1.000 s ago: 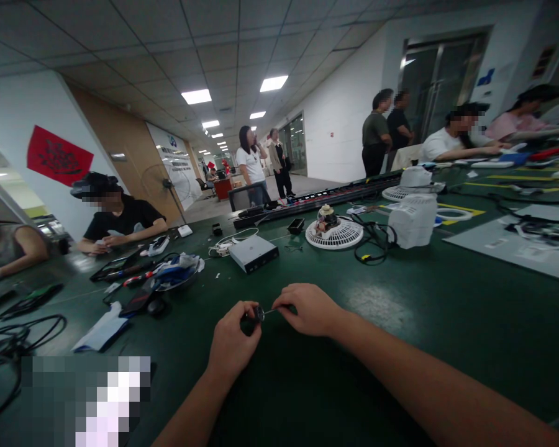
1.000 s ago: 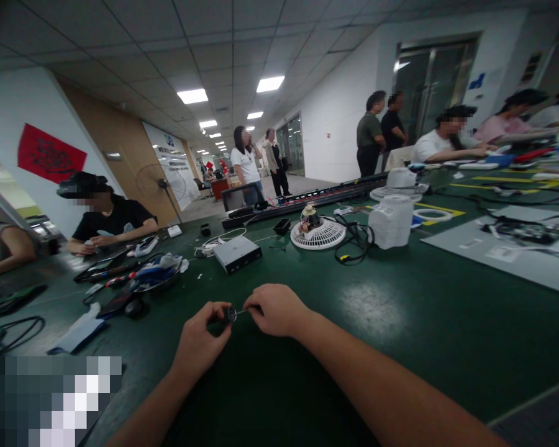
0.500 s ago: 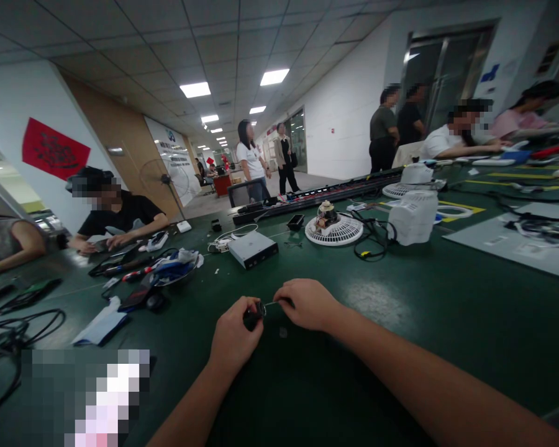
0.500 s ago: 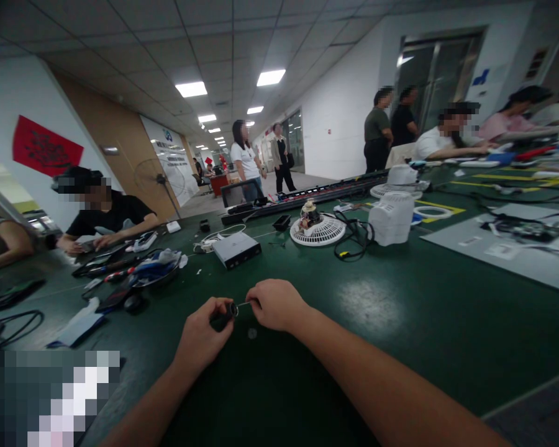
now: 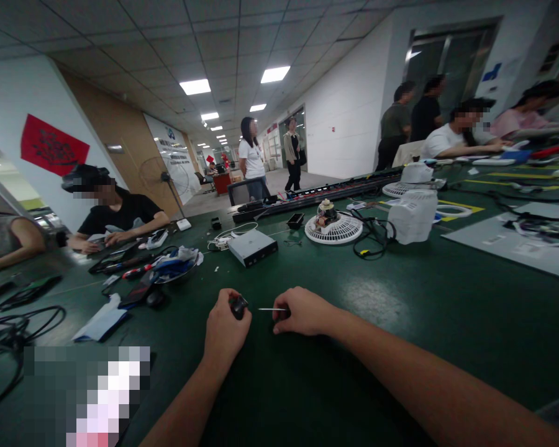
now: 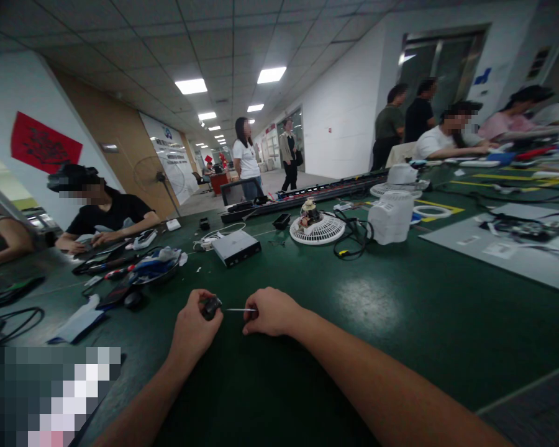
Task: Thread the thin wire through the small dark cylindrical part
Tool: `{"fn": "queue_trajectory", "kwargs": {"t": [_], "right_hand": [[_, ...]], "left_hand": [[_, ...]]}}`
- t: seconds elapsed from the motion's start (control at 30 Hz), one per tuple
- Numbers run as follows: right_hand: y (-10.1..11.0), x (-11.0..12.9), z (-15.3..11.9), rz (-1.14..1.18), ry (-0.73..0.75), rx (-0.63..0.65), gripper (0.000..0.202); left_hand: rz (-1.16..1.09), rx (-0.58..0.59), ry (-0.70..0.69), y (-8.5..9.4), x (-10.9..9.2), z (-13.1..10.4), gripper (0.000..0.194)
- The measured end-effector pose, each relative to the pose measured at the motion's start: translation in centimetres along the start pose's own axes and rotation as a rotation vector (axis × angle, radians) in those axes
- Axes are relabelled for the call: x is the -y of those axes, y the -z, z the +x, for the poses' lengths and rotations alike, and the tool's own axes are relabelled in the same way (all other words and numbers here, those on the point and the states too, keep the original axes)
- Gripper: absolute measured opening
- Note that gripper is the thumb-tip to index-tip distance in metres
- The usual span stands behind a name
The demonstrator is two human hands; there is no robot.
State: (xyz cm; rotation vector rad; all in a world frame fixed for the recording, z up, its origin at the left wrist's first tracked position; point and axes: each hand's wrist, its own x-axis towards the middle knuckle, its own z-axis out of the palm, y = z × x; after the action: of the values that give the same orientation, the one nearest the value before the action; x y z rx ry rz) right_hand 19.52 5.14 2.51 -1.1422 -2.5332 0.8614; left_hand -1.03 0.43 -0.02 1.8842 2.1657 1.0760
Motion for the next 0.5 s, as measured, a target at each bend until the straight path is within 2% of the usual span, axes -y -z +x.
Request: {"fn": "queue_trajectory", "kwargs": {"t": [0.2, 0.33, 0.5], "right_hand": [[0.2, -1.2, 0.7, 0.060, -0.056, -0.197, 0.017], [0.2, -1.5, 1.1, 0.227, -0.024, -0.343, 0.019], [-0.5, -1.2, 1.2, 0.325, 0.059, -0.330, 0.013]], "left_hand": [[-0.130, 0.081, -0.095, -0.2, -0.3, -0.2, 0.031], [-0.221, 0.148, -0.181, -0.3, -0.6, -0.4, 0.040], [-0.262, 0.204, -0.230, -0.1, -1.1, -0.9, 0.042]]}}
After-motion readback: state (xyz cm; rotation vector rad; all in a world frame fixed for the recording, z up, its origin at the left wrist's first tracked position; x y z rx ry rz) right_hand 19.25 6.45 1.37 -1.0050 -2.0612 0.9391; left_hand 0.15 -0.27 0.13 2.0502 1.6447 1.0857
